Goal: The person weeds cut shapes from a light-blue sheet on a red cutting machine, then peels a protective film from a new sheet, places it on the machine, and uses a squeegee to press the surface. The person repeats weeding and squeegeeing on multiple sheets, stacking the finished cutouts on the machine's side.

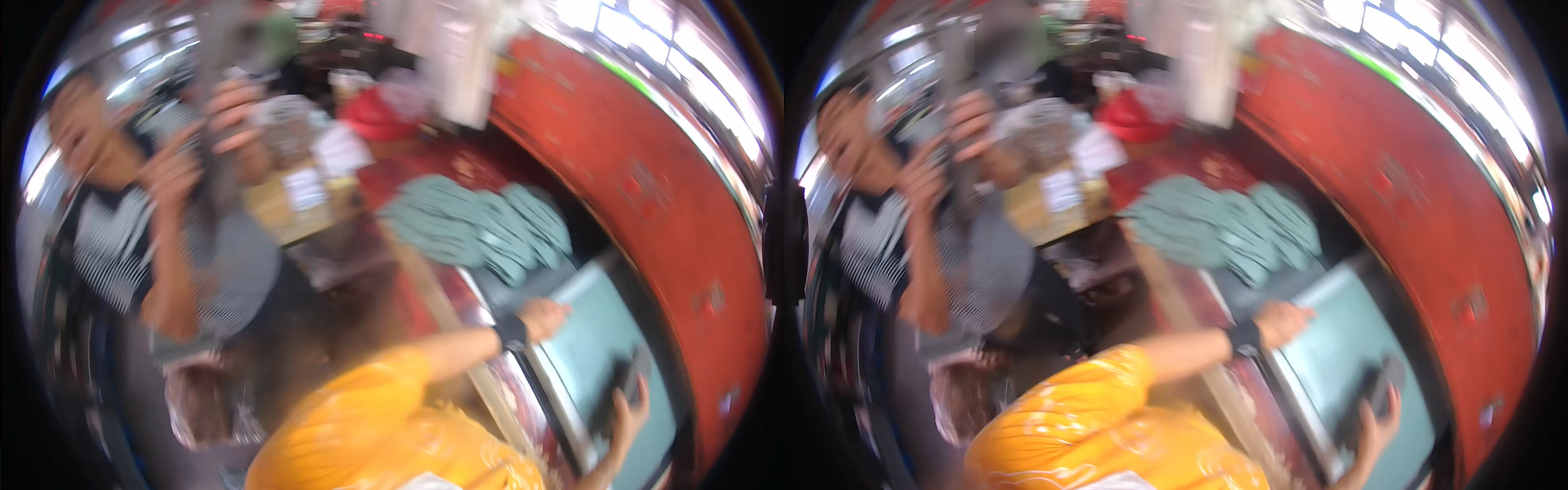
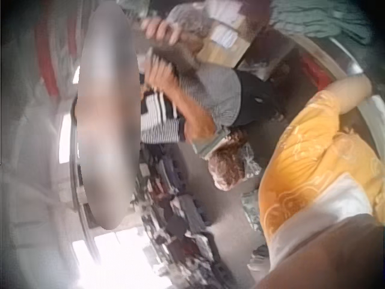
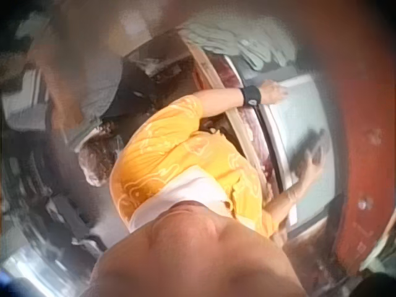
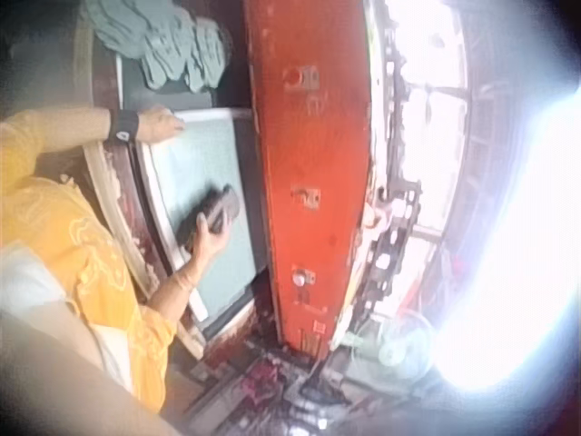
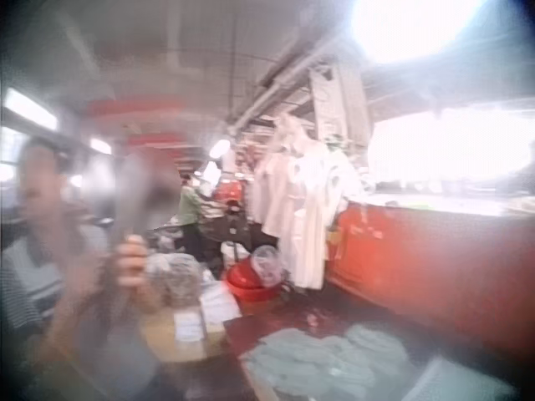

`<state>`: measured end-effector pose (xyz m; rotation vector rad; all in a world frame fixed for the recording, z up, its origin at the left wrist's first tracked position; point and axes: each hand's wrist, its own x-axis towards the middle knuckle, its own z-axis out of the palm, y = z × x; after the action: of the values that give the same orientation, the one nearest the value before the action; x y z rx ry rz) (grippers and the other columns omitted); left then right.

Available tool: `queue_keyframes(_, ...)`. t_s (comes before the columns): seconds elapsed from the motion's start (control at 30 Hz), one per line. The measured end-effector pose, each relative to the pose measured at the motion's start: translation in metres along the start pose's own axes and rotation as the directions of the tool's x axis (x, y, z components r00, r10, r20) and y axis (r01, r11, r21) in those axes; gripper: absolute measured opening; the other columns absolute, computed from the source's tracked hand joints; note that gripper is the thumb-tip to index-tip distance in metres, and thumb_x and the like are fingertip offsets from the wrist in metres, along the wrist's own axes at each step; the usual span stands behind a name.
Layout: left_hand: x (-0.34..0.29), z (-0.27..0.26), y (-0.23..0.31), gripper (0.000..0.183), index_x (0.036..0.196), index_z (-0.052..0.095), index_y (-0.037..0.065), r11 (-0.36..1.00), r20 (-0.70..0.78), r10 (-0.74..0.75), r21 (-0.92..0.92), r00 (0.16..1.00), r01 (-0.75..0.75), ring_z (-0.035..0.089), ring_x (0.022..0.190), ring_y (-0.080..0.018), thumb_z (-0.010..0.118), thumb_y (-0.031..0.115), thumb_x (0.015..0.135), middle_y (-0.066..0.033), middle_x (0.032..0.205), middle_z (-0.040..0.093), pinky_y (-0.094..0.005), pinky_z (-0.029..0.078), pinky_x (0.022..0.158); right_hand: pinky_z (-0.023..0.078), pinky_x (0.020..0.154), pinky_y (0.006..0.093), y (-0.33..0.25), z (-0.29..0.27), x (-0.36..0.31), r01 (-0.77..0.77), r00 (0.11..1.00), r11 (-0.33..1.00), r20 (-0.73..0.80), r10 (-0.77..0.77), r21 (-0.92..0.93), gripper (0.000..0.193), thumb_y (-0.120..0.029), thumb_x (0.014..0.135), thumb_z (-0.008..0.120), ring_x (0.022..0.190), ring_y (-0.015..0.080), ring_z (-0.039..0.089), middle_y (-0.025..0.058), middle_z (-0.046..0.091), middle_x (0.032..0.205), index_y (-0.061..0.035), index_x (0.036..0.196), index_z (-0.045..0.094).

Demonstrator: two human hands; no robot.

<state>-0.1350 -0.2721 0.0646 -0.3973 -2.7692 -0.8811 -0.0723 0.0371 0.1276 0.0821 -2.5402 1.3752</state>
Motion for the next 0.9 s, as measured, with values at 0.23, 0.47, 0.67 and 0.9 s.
queue_keyframes(0.23, 0.022, -0.032, -0.017, 0.033, 0.114, 0.06, 0.011, 0.98, -0.074, 0.2, 0.023, 0.977, -0.199, 0.064, 0.072, -0.0341, 0.06, 0.023, 0.082, -0.0146, 0.087, 0.067, -0.0415, 0.051, 0.062, 0.034, 0.1, 0.05, -0.022, 0.054, 0.019, -0.021, 0.997, 0.806, -0.07, -0.025, -0.591, 0.068, -0.029, 0.06, 0.075, 0.12, 0.0439, 0.037, 0.0177, 0.039, 0.138, -0.0178, 0.124, 0.055)
queue_keyframes(0.47, 0.024, -0.055, -0.015, 0.036, 0.11, 0.063, 0.009, 0.957, 0.09, 0.277, 0.058, 0.957, -0.283, 0.056, 0.083, -0.0275, 0.067, 0.019, 0.076, -0.0103, 0.094, 0.059, -0.0349, 0.047, 0.069, 0.035, 0.097, 0.0507, -0.037, 0.044, 0.023, 0.034, 0.999, 0.765, 0.036, -0.015, -0.644, 0.072, -0.026, 0.058, 0.076, 0.115, 0.044, 0.038, 0.0161, 0.036, 0.138, -0.0167, 0.125, 0.052)
queue_keyframes(0.67, 0.021, -0.057, -0.032, 0.046, 0.112, 0.061, 0.008, 0.924, 0.077, 0.371, -0.128, 0.925, -0.36, 0.048, 0.098, -0.0305, 0.072, 0.024, 0.071, -0.0107, 0.107, 0.053, -0.0396, 0.043, 0.082, 0.036, 0.097, 0.048, -0.031, 0.05, 0.023, 0.061, 0.996, 0.812, -0.022, -0.09, -0.58, 0.064, -0.022, 0.055, 0.077, 0.113, 0.0413, 0.041, 0.0154, 0.044, 0.132, -0.0172, 0.116, 0.061)
queue_keyframes(0.9, 0.022, -0.053, -0.042, 0.062, 0.108, 0.062, 0.005, 0.895, -0.002, 0.4, -0.212, 0.916, -0.392, 0.049, 0.099, -0.0295, 0.083, 0.027, 0.055, -0.0092, 0.107, 0.054, -0.0376, 0.044, 0.084, 0.034, 0.099, 0.0479, -0.065, 0.097, 0.034, 0.082, 0.991, 0.875, -0.055, -0.122, -0.477, 0.056, -0.024, 0.057, 0.077, 0.115, 0.0412, 0.043, 0.0153, 0.048, 0.129, -0.0167, 0.111, 0.064)
